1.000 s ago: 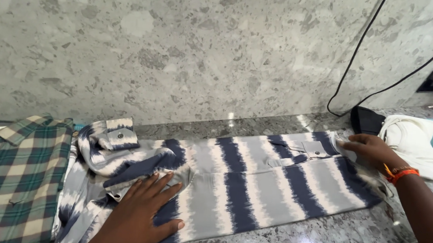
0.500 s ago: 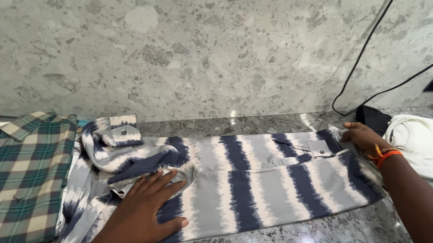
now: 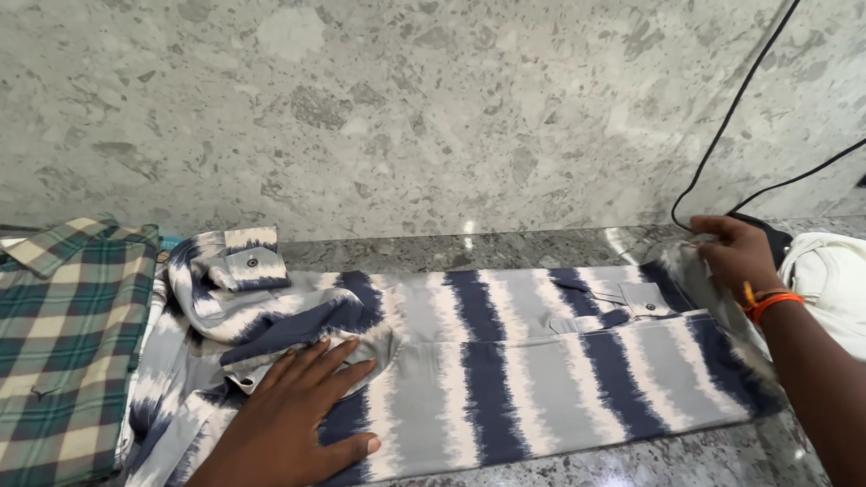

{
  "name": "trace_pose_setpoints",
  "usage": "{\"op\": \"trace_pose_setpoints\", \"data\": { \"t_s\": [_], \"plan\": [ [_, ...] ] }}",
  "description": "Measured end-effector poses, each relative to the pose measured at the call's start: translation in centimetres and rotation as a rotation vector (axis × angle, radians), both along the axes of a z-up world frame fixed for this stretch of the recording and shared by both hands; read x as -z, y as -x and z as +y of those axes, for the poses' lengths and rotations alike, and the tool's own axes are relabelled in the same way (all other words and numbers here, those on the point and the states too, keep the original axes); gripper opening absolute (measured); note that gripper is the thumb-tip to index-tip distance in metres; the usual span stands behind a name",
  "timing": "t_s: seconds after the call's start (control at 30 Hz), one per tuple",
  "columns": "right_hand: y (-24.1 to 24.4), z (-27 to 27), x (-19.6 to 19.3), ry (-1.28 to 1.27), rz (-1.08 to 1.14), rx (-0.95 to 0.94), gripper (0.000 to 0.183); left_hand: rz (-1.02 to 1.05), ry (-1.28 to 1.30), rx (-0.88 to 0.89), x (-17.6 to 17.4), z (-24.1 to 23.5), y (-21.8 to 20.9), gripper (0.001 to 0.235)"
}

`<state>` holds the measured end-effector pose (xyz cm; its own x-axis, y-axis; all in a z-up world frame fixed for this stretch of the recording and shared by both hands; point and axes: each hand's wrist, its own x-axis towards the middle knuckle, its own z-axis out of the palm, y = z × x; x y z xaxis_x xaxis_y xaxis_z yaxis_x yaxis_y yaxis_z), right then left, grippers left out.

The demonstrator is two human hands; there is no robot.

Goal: The person folds a blue and white striped shirt on a marble countertop. They smooth the fabric, fold the sleeves inward, and then fold the shirt in half and again into a compact square.

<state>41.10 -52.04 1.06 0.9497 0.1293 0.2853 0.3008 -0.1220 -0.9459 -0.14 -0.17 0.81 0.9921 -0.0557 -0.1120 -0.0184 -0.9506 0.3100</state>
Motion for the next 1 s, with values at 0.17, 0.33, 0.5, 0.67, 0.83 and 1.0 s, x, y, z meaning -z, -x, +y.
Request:
{"op": "trace_pose_setpoints", "data": {
  "t_s": [0.17, 0.33, 0.5, 0.67, 0.83, 1.0],
  "plan": [
    [8.1, 4.5, -3.5, 1.253, -0.351, 0.398, 0.071, -0.139, 0.014, 0.053, 0.5, 0.2, 0.0, 0.083],
    [13.1, 5.1, 0.6, 1.059, -0.042, 0.033, 0.082, -0.185, -0.008, 0.076, 0.5, 0.1, 0.2, 0.082],
    [14.5, 2.7, 4.0, 1.362, -0.053, 0.144, 0.09, -0.245, -0.03, 0.108, 0.9, -0.9, 0.6, 0.08],
    [14.5, 2.8, 3.3, 1.454, 0.076, 0.271, 0.094, -0.448, 0.028, 0.122, 0.8, -1.9, 1.1, 0.075],
    [17.8, 13.1, -0.2, 1.178, -0.335, 0.16, 0.077, -0.645, 0.063, 0.131, 0.7, -2.3, 1.2, 0.028],
    [20.5, 29.1, -2.8, 0.686, -0.263, -0.248, 0.034, -0.518, 0.111, 0.104, 1.1, -2.8, 0.4, 0.019]
  ]
}}
